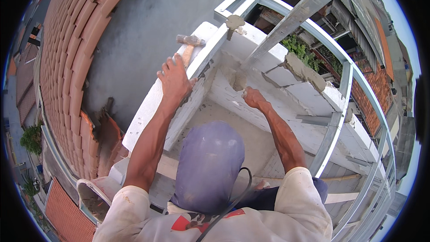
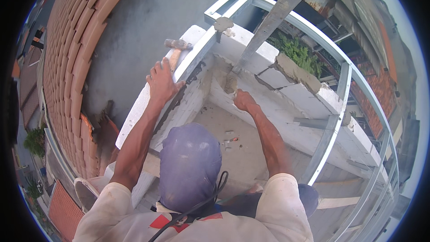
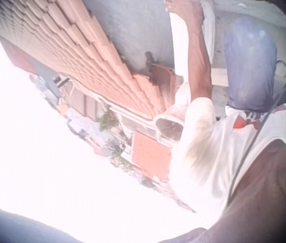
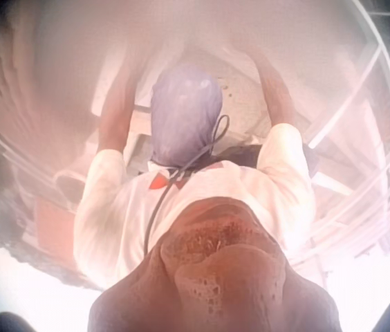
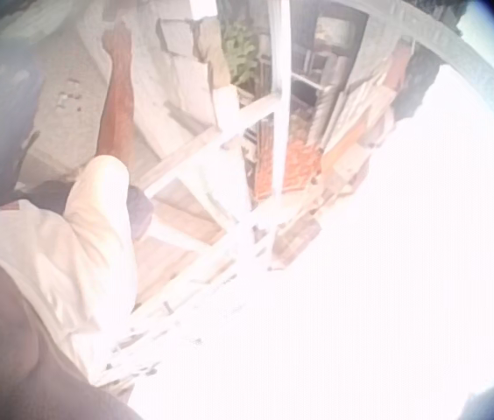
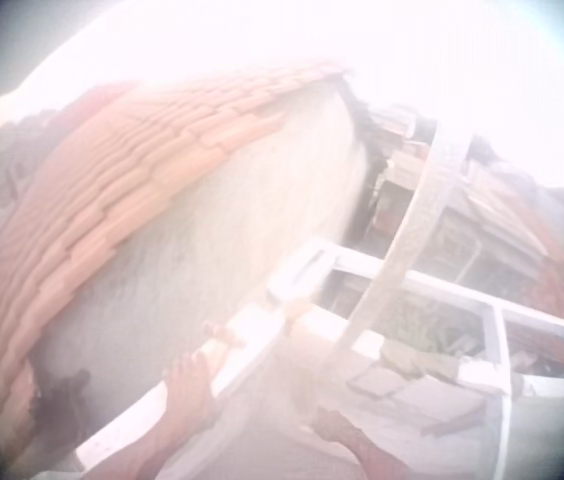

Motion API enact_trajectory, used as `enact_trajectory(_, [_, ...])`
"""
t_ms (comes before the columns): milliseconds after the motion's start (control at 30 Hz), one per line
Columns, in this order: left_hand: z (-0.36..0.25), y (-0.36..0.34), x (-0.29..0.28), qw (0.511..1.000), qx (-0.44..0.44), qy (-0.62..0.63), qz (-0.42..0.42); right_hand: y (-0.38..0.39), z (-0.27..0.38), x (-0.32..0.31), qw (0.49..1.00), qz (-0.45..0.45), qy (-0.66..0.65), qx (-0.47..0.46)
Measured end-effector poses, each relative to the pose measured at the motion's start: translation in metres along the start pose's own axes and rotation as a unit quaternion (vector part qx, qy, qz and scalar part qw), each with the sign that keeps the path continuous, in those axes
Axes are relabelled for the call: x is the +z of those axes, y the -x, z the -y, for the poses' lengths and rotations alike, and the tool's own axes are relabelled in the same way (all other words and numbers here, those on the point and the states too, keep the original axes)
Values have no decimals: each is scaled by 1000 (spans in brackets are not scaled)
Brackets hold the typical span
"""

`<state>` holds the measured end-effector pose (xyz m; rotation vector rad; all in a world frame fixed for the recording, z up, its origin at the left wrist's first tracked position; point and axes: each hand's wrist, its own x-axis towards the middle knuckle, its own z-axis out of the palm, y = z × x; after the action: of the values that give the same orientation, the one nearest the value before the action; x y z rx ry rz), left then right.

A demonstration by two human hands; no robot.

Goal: The person scoops cement from a bucket with a trowel and applies it to the top of a white metal frame on a rooftop. They also handle a yellow rope, coiling and uncoiling it before resuming cement application.

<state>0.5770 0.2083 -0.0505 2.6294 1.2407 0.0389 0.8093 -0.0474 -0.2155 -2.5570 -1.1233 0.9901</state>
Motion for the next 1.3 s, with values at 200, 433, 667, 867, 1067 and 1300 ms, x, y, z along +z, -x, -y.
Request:
enact_trajectory(200, [4,-1,0,1000,-1,-21,7,130,-7,-133,968,151,175,-96])
enact_trajectory(433, [4,1,11,999,0,37,-39,332,-62,-164,990,-62,125,27])
enact_trajectory(667, [23,-1,16,988,73,34,-134,458,-104,-68,922,-311,93,212])
enact_trajectory(867, [13,-26,27,981,124,3,-148,472,-122,-29,878,-411,73,236])
enact_trajectory(1067, [46,-40,38,984,103,-62,-130,456,-109,-70,884,-420,-2,205])
enact_trajectory(1300, [58,-47,36,990,137,-1,-32,479,-135,-48,882,-393,-85,245])
